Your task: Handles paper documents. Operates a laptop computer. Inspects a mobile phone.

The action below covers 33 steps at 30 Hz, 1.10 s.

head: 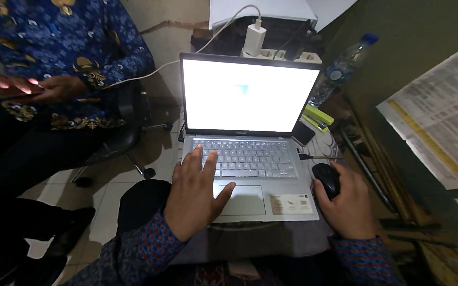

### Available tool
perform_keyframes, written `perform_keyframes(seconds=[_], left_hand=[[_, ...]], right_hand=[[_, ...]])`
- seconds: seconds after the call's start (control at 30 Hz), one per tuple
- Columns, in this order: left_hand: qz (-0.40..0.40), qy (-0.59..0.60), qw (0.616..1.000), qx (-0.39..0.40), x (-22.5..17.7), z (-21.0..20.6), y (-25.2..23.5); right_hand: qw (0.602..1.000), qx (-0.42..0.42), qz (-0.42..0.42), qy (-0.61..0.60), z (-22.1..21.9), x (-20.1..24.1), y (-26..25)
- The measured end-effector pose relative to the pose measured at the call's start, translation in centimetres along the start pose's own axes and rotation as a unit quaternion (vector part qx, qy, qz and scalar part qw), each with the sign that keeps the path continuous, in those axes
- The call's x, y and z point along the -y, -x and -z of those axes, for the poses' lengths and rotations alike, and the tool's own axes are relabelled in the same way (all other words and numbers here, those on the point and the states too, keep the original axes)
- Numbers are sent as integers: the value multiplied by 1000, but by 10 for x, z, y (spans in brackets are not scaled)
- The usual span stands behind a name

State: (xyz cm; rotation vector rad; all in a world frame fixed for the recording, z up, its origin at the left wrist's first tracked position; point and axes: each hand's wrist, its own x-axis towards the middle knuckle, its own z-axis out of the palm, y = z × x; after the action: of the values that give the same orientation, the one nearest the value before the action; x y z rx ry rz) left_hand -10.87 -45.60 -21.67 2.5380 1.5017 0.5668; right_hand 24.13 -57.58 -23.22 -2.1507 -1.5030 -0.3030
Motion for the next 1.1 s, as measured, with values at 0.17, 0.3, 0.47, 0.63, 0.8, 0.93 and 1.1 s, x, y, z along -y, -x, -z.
perform_keyframes(seconds=[0.17, 0.3, 0.47, 0.63, 0.8, 0.93, 1.1], left_hand=[[-2, 1, 1000, -4, 0, 0, 0], [-2, 1, 1000, -4, 0, -1, 1], [-6, 7, 1000, -9, 1, -1, 1], [-5, 4, 1000, -9, 1, -1, 1], [-7, 5, 1000, -9, 1, -1, 1], [-7, 6, 1000, -10, 1, -2, 1], [-8, 7, 1000, -8, 1, -1, 1]], right_hand=[[1000, -3, 3, -5, 0, -1, 0], [1000, -1, 1, -7, 0, -1, 0], [1000, 7, -3, 2, 1, -1, -1], [1000, 1, -1, 2, -1, -1, 0], [1000, 2, -1, -5, 0, -1, 0], [1000, 0, -1, -2, 0, -1, 0], [1000, 0, -6, 0, 0, 0, 0]])
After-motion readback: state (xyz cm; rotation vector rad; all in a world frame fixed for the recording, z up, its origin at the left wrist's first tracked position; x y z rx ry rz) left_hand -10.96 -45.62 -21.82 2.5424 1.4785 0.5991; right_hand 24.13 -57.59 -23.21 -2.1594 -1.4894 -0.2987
